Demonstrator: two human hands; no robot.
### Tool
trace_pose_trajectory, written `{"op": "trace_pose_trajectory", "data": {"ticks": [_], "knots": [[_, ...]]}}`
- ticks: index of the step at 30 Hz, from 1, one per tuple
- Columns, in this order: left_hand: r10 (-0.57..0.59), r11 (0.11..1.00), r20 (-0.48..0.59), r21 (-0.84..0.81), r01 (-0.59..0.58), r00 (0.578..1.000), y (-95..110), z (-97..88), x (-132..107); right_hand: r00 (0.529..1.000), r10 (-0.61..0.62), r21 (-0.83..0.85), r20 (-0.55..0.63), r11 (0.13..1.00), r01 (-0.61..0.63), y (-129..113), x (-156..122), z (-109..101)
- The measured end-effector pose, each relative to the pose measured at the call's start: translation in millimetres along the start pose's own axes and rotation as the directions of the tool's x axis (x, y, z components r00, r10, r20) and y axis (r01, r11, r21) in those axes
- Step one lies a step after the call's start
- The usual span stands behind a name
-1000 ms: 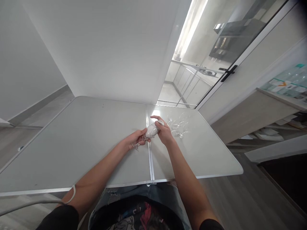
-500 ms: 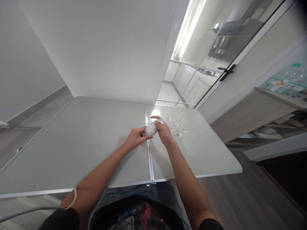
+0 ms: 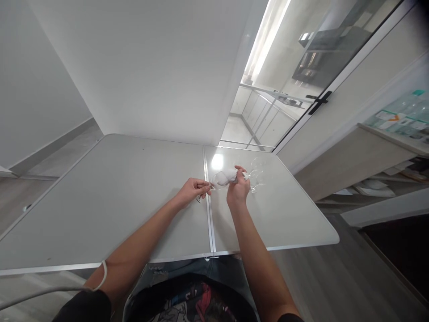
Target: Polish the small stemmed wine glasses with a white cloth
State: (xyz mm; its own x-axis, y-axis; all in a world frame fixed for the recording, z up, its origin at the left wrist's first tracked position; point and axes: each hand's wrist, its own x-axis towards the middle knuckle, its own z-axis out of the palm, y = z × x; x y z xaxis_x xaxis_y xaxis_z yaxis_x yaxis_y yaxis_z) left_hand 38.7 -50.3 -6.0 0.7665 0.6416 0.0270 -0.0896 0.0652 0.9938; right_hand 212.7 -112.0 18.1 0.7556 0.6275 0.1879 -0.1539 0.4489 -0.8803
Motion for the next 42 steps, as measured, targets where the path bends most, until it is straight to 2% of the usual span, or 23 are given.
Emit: {"op": "trace_pose_trajectory", "data": {"ticks": [5,6,7,8,9,10,11,12,13,14,16,19,21,23,25,27,29,32,34,35,37,40,42], "knots": [[0.070,0.986,-0.156,0.162,-0.044,0.985,-5,-8.0,-1,0.947,-0.224,-0.016,-0.232,0.974,0.227,-20,3,-8],[0.110,0.969,-0.200,0.240,-0.060,0.974,-6,-9.3,-2,0.942,-0.271,-0.063,-0.199,0.962,0.264,-26,3,-9],[0.164,0.938,-0.228,0.337,-0.080,0.960,-7,-10.2,-2,0.944,-0.316,-0.139,-0.092,0.943,0.302,-32,3,-10],[0.229,0.890,-0.231,0.443,-0.107,0.946,-8,-10.7,-2,0.935,-0.339,-0.231,0.104,0.906,0.354,-38,2,-11],[0.298,0.823,-0.210,0.551,-0.139,0.931,-9,-10.7,-3,0.878,-0.319,-0.310,0.358,0.846,0.434,-42,1,-11],[0.363,0.740,-0.170,0.650,-0.173,0.916,-9,-10.6,-3,0.756,-0.256,-0.351,0.602,0.765,0.539,-46,-1,-10],[0.419,0.647,-0.117,0.734,-0.205,0.901,-10,-10.3,-3,0.596,-0.168,-0.346,0.785,0.679,0.648,-49,-3,-8],[0.465,0.550,-0.059,0.801,-0.236,0.883,-10,-10.1,-4,0.444,-0.084,-0.311,0.892,0.599,0.738,-50,-5,-6],[0.504,0.451,0.002,0.852,-0.265,0.864,-10,-10.1,-4,0.337,-0.017,-0.278,0.941,0.530,0.801,-52,-6,-4],[0.537,0.352,0.069,0.887,-0.298,0.841,-11,-10.3,-4,0.289,0.035,-0.271,0.957,0.474,0.838,-52,-8,-2],[0.591,0.170,0.206,0.913,-0.370,0.780,-11,-11.2,-4,0.301,0.118,-0.323,0.946,0.388,0.863,-54,-8,1],[0.659,-0.050,0.358,0.898,-0.437,0.661,-11,-12.4,-5,0.300,0.252,-0.373,0.920,0.327,0.868,-58,-3,3],[0.682,-0.136,0.412,0.884,-0.448,0.605,-10,-12.1,-6,0.301,0.315,-0.400,0.900,0.328,0.856,-61,3,4],[0.677,-0.170,0.445,0.869,-0.464,0.586,-10,-11.2,-7,0.364,0.393,-0.502,0.844,0.341,0.795,-63,10,4],[0.665,-0.159,0.457,0.860,-0.486,0.591,-9,-10.2,-7,0.413,0.488,-0.603,0.769,0.340,0.721,-64,15,5],[0.672,-0.075,0.407,0.868,-0.490,0.619,-9,-10.0,-6,0.393,0.498,-0.590,0.773,0.338,0.733,-64,16,7],[0.704,0.115,0.244,0.887,-0.446,0.667,-10,-11.4,-4,0.310,0.382,-0.438,0.871,0.316,0.842,-63,14,8],[0.631,0.519,-0.109,0.795,-0.313,0.768,-8,-15.2,-1,0.129,0.175,-0.161,0.976,0.181,0.970,-58,7,11],[0.520,0.681,-0.206,0.686,-0.256,0.829,-7,-17.3,-1,0.083,0.118,-0.096,0.989,0.111,0.989,-54,4,12],[0.492,0.700,-0.196,0.668,-0.252,0.848,-6,-17.9,-1,0.087,0.113,-0.099,0.990,0.105,0.990,-52,3,12],[0.525,0.621,-0.087,0.719,-0.311,0.846,-4,-18.0,-2,0.131,0.152,-0.154,0.980,0.144,0.978,-51,4,14],[0.623,0.362,0.158,0.810,-0.461,0.766,-3,-16.2,-4,0.258,0.321,-0.353,0.911,0.283,0.892,-57,11,16],[0.648,0.243,0.270,0.813,-0.530,0.712,-3,-14.8,-5,0.304,0.480,-0.521,0.823,0.423,0.741,-62,20,16]]}}
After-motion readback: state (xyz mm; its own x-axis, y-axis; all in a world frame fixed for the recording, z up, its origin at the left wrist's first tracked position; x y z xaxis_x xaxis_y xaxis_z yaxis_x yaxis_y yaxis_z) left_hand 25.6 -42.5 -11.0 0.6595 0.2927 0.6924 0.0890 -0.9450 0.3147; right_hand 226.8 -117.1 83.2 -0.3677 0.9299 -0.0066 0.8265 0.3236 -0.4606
